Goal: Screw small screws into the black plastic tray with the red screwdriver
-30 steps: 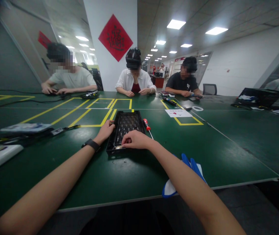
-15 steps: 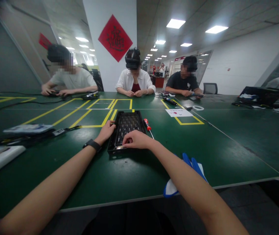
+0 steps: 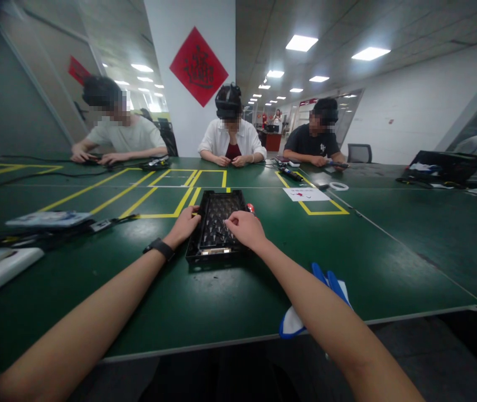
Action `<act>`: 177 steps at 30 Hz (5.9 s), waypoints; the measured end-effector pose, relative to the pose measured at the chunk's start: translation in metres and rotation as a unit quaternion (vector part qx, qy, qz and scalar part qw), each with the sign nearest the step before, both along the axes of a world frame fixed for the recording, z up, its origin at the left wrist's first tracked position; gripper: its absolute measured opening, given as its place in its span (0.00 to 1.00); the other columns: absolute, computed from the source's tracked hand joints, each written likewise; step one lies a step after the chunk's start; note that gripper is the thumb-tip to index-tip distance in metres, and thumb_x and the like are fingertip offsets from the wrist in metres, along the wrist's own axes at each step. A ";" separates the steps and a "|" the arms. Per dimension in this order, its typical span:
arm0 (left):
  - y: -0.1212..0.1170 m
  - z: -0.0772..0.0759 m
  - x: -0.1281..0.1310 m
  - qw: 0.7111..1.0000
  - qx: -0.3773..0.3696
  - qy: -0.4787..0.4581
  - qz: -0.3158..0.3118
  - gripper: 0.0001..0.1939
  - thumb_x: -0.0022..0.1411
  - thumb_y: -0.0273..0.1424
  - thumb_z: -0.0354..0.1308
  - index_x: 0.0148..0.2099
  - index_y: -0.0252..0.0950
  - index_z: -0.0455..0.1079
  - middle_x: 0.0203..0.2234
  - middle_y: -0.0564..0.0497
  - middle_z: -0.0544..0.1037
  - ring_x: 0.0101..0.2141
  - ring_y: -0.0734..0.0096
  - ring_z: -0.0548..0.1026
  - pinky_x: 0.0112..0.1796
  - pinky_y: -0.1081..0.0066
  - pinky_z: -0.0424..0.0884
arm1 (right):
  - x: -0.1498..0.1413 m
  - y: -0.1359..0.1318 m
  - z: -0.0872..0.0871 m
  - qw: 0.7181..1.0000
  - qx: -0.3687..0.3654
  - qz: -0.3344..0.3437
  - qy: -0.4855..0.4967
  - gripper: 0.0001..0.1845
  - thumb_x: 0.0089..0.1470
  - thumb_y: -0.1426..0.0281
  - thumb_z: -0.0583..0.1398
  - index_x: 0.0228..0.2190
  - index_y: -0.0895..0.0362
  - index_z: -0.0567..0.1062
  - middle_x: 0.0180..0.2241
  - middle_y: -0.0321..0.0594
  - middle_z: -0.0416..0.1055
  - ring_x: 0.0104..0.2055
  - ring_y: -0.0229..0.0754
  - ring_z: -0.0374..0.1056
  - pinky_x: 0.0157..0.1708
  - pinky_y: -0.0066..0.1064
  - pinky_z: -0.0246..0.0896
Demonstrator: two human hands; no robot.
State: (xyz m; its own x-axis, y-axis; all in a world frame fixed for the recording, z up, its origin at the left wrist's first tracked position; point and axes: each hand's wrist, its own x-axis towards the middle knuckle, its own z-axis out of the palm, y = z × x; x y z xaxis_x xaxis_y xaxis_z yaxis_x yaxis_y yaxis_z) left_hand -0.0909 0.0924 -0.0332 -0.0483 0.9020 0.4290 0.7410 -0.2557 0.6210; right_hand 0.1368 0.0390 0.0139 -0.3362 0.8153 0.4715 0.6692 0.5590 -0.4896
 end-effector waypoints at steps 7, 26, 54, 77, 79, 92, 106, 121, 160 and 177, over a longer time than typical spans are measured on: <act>-0.024 0.027 0.009 0.984 0.070 0.159 -0.026 0.11 0.55 0.36 0.54 0.38 0.40 0.74 0.39 0.47 0.72 0.44 0.60 0.67 0.48 0.61 0.61 | 0.004 0.003 -0.003 0.999 -0.019 -0.025 -0.011 0.10 0.52 0.65 0.56 0.28 0.58 0.75 0.27 0.38 0.72 0.28 0.35 0.63 0.29 0.26 0.55; -0.023 0.037 0.021 0.937 -0.017 0.322 -0.137 0.16 0.53 0.27 0.51 0.43 0.43 0.74 0.42 0.47 0.77 0.46 0.58 0.68 0.51 0.61 0.54 | 0.004 0.002 -0.004 0.996 -0.029 0.010 -0.088 0.10 0.52 0.64 0.56 0.30 0.57 0.75 0.28 0.37 0.73 0.30 0.35 0.65 0.28 0.25 0.53; -0.051 0.055 0.036 0.960 0.112 0.256 -0.034 0.15 0.65 0.34 0.40 0.44 0.36 0.66 0.33 0.43 0.74 0.40 0.59 0.71 0.45 0.61 0.59 | 0.001 -0.005 0.005 0.996 0.032 0.080 -0.032 0.07 0.51 0.69 0.57 0.32 0.58 0.74 0.29 0.38 0.71 0.30 0.35 0.63 0.33 0.26 0.56; -0.039 0.044 0.040 0.931 -0.062 -0.141 -0.330 0.18 0.58 0.44 0.52 0.29 0.32 0.66 0.23 0.53 0.72 0.27 0.76 0.68 0.32 0.74 0.63 | -0.007 -0.009 0.008 0.985 0.034 0.104 0.137 0.13 0.46 0.64 0.63 0.33 0.58 0.70 0.26 0.36 0.70 0.27 0.34 0.65 0.30 0.26 0.60; -0.038 0.043 0.039 0.934 -0.066 -0.139 -0.323 0.18 0.57 0.44 0.54 0.29 0.32 0.67 0.23 0.53 0.72 0.26 0.77 0.67 0.30 0.74 0.62 | -0.007 -0.009 0.007 0.986 0.032 0.097 0.129 0.12 0.46 0.63 0.63 0.31 0.59 0.71 0.25 0.36 0.70 0.27 0.34 0.64 0.29 0.27 0.60; -0.041 0.045 0.041 0.939 -0.039 -0.141 -0.312 0.17 0.58 0.43 0.52 0.29 0.32 0.66 0.23 0.54 0.72 0.26 0.77 0.67 0.30 0.75 0.61 | -0.009 -0.013 0.009 0.987 0.033 0.120 0.105 0.09 0.51 0.65 0.59 0.27 0.59 0.69 0.25 0.35 0.68 0.26 0.33 0.61 0.29 0.26 0.57; -0.045 0.046 0.039 0.951 -0.023 -0.099 -0.292 0.21 0.58 0.45 0.51 0.28 0.32 0.69 0.22 0.53 0.71 0.24 0.77 0.64 0.28 0.74 0.58 | -0.007 -0.007 0.005 0.988 0.037 0.087 0.124 0.07 0.50 0.66 0.60 0.28 0.58 0.70 0.24 0.35 0.68 0.26 0.33 0.62 0.27 0.25 0.58; -0.047 0.048 0.039 0.945 -0.034 -0.116 -0.303 0.21 0.57 0.46 0.52 0.28 0.32 0.71 0.25 0.50 0.74 0.28 0.74 0.68 0.32 0.73 0.62 | -0.007 -0.008 0.006 0.986 0.020 0.096 0.136 0.08 0.50 0.66 0.60 0.28 0.59 0.73 0.26 0.37 0.72 0.27 0.34 0.64 0.29 0.26 0.60; -0.019 0.027 0.026 0.963 0.005 0.209 -0.169 0.08 0.52 0.31 0.56 0.34 0.41 0.76 0.30 0.49 0.79 0.32 0.64 0.74 0.34 0.69 0.65 | -0.004 0.001 -0.003 0.996 0.017 0.030 0.086 0.09 0.53 0.66 0.55 0.27 0.58 0.71 0.25 0.35 0.70 0.27 0.34 0.64 0.29 0.26 0.56; -0.020 0.027 0.026 0.965 0.013 0.181 -0.191 0.05 0.51 0.31 0.57 0.31 0.38 0.73 0.27 0.50 0.76 0.29 0.68 0.70 0.31 0.71 0.62 | -0.004 0.001 -0.004 0.997 0.020 0.042 0.066 0.09 0.52 0.67 0.56 0.27 0.58 0.72 0.25 0.36 0.71 0.27 0.34 0.64 0.29 0.27 0.58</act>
